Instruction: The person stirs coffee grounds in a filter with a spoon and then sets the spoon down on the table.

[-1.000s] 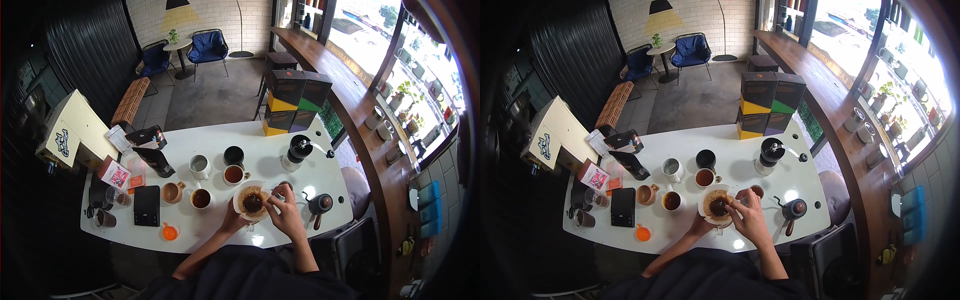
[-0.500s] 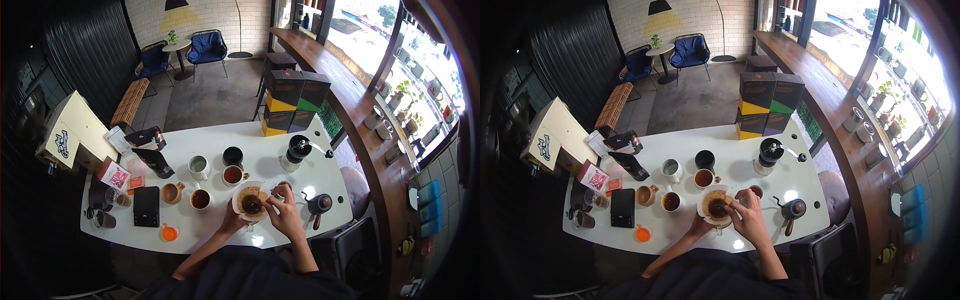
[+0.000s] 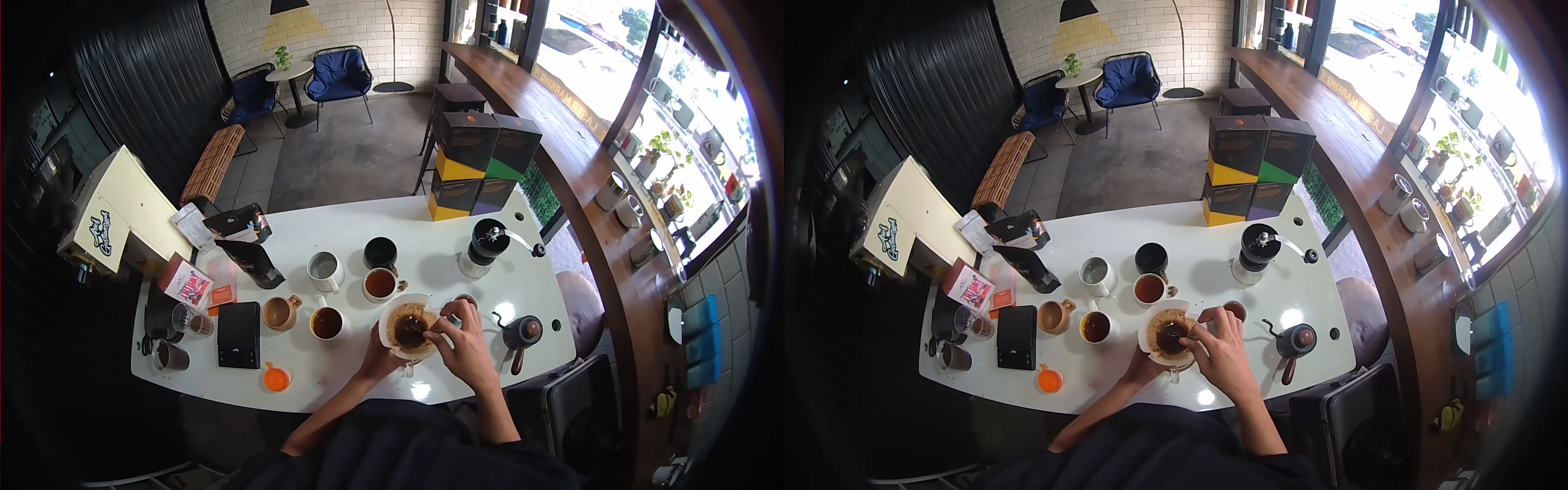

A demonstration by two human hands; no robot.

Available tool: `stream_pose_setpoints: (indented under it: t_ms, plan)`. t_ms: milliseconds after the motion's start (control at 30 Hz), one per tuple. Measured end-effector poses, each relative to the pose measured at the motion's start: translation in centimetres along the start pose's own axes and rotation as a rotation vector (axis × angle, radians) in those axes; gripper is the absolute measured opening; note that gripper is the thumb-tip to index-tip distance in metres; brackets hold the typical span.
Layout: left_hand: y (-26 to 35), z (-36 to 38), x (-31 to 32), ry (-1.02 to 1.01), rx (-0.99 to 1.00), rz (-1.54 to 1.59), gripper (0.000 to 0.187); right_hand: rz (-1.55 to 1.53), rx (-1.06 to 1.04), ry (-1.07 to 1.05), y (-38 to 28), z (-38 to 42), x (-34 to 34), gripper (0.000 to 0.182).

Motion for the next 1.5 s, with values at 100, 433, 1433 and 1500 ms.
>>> stream_pose_setpoints:
  t_ms: [100,433,1433,1500]
  plan:
    - [-0.3,0.1,0.2,0.011,0.028,0.017,0.074,0.096,-0.058,-0.063,-0.5,0.0,-0.5,0.016]
    - [-0.8,0.2,0.1,0.023,0.022,-0.078,0.072,0.073,-0.042,-0.134,-0.9,0.2,-0.6,0.016]
    - [-1.9,0.2,0.3,0.084,0.064,-0.053,0.07,0.091,-0.079,0.026,-0.6,0.2,-0.1,0.013]
    - [-1.6,0.3,0.3,0.056,0.08,-0.072,0.07,0.1,-0.059,0.025,-0.6,0.4,0.0,0.013]
Point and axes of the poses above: each hand's wrist, its own z-axis away from the middle knuckle, its own x-axis out of the palm, y = z × x, the point moved 3 cm from there along -z, towards the middle knuckle, and after that the axes turned 15 degrees about -z, right-handed, at the moved point
